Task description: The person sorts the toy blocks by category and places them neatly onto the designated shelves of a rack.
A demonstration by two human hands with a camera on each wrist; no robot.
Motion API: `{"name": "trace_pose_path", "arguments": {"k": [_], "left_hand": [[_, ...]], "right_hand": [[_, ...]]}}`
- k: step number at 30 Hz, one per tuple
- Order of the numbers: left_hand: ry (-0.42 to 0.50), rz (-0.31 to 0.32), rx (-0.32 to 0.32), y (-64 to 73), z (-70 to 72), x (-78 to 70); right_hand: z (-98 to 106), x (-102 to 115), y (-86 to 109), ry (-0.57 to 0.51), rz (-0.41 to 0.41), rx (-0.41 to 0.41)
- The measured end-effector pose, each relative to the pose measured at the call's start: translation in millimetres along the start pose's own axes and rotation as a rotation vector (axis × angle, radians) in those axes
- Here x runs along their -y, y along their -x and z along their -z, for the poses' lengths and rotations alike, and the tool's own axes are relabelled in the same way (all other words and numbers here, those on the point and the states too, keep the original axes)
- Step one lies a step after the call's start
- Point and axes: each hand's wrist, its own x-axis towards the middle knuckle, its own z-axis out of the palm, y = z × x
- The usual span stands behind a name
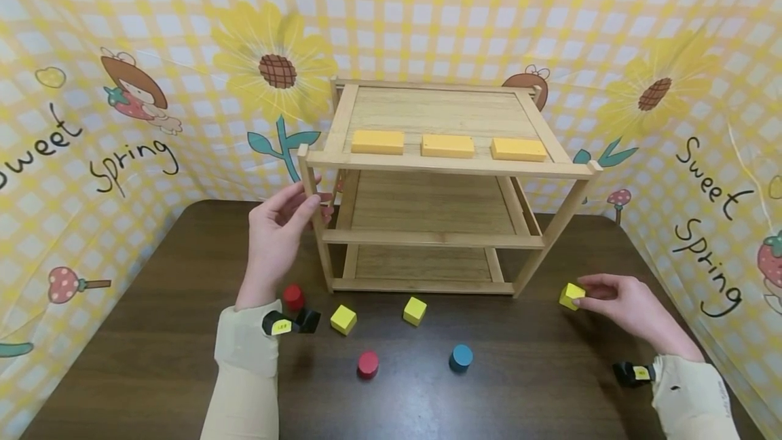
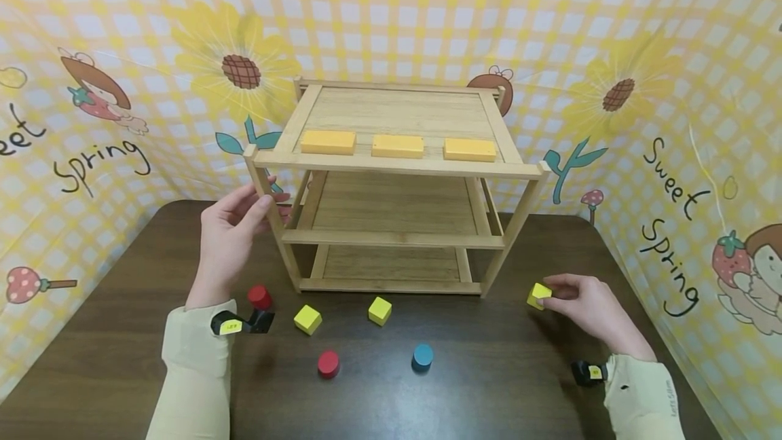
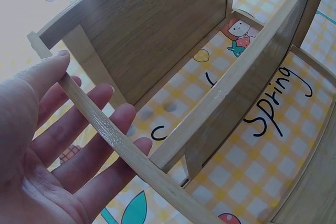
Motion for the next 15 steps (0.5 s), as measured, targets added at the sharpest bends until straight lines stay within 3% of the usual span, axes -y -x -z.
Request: {"name": "trace_pose_path", "arguments": {"k": [15], "left_hand": [[0.049,-0.022,0.019,-0.4,0.0,1.3]], "right_hand": [[-6.4,-10.0,-4.7,0.015,0.012,-0.017]]}}
